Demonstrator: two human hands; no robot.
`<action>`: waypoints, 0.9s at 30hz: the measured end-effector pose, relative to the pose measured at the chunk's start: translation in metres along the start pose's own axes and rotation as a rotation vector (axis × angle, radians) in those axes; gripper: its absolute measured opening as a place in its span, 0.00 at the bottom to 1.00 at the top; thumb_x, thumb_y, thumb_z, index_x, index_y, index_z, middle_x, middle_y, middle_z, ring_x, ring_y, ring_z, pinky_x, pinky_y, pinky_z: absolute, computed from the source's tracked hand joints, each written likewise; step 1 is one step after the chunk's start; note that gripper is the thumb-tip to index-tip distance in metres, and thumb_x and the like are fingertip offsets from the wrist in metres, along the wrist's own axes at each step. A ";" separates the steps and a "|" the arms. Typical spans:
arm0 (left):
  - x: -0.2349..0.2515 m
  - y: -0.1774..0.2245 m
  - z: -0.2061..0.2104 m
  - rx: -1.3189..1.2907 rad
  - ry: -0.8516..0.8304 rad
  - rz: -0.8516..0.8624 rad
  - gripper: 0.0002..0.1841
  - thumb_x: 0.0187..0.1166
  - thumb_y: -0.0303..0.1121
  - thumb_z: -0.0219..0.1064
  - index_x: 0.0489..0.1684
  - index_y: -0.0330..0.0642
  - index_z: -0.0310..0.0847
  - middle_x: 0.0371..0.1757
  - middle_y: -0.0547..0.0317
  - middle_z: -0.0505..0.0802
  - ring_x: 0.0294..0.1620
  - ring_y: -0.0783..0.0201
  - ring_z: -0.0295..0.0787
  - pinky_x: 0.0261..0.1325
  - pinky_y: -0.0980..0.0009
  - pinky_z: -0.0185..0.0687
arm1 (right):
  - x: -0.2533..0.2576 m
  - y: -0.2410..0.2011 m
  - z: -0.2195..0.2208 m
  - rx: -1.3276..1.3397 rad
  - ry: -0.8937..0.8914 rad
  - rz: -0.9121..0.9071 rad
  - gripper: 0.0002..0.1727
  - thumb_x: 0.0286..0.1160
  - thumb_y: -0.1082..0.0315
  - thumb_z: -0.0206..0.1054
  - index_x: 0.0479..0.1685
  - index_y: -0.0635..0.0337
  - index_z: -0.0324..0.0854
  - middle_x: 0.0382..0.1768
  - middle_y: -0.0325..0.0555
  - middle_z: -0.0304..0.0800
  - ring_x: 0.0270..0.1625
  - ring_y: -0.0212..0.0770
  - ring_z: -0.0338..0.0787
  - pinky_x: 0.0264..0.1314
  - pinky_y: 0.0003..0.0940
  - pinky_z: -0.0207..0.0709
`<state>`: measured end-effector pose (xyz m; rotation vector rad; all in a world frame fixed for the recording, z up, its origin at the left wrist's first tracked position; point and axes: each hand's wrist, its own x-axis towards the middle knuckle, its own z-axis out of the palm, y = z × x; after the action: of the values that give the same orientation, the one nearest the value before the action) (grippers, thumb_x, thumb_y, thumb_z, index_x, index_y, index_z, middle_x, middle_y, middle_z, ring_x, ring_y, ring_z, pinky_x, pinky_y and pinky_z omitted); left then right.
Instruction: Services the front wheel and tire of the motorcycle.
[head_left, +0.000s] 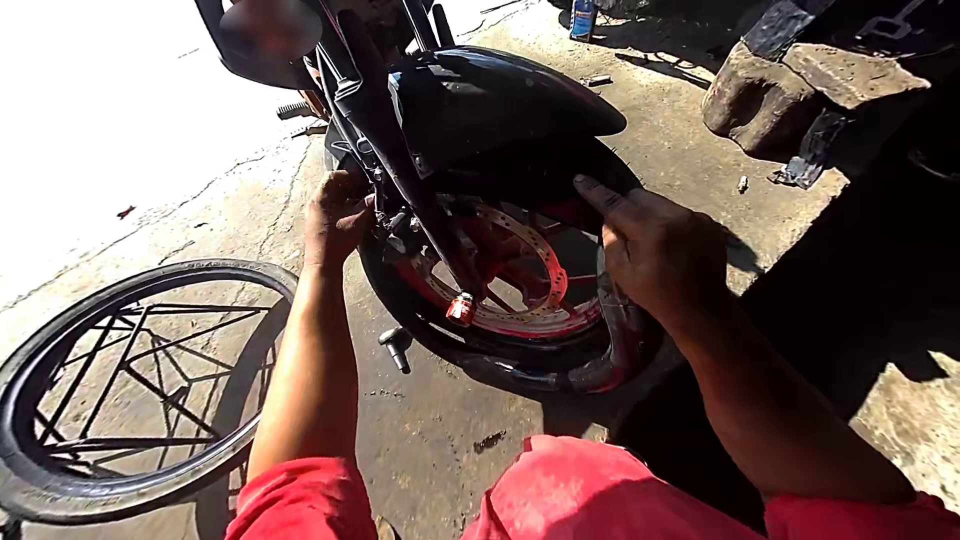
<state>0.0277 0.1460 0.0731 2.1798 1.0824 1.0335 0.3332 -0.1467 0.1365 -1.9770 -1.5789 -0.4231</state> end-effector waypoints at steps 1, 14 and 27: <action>-0.011 -0.012 -0.003 0.007 -0.034 0.015 0.21 0.75 0.33 0.73 0.65 0.36 0.78 0.56 0.46 0.90 0.52 0.59 0.91 0.58 0.55 0.87 | -0.013 0.005 0.005 -0.027 -0.030 -0.003 0.31 0.72 0.74 0.60 0.76 0.39 0.85 0.28 0.51 0.85 0.21 0.52 0.84 0.16 0.49 0.71; -0.081 -0.056 0.053 -0.145 0.195 -0.237 0.20 0.76 0.29 0.68 0.66 0.34 0.79 0.46 0.49 0.94 0.45 0.62 0.92 0.56 0.56 0.86 | -0.026 -0.029 0.013 -0.101 -0.098 -0.059 0.24 0.81 0.52 0.61 0.68 0.53 0.86 0.59 0.63 0.87 0.55 0.66 0.90 0.42 0.59 0.83; -0.044 -0.043 0.008 0.105 0.052 0.022 0.26 0.81 0.40 0.69 0.76 0.41 0.74 0.67 0.41 0.85 0.61 0.51 0.87 0.62 0.54 0.84 | -0.004 -0.038 0.031 -0.343 -0.549 0.082 0.09 0.82 0.69 0.60 0.51 0.61 0.83 0.35 0.63 0.89 0.38 0.67 0.92 0.32 0.62 0.80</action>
<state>-0.0030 0.1329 0.0210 2.2640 1.1626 1.0702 0.2926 -0.1255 0.1193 -2.5714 -1.8285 -0.1223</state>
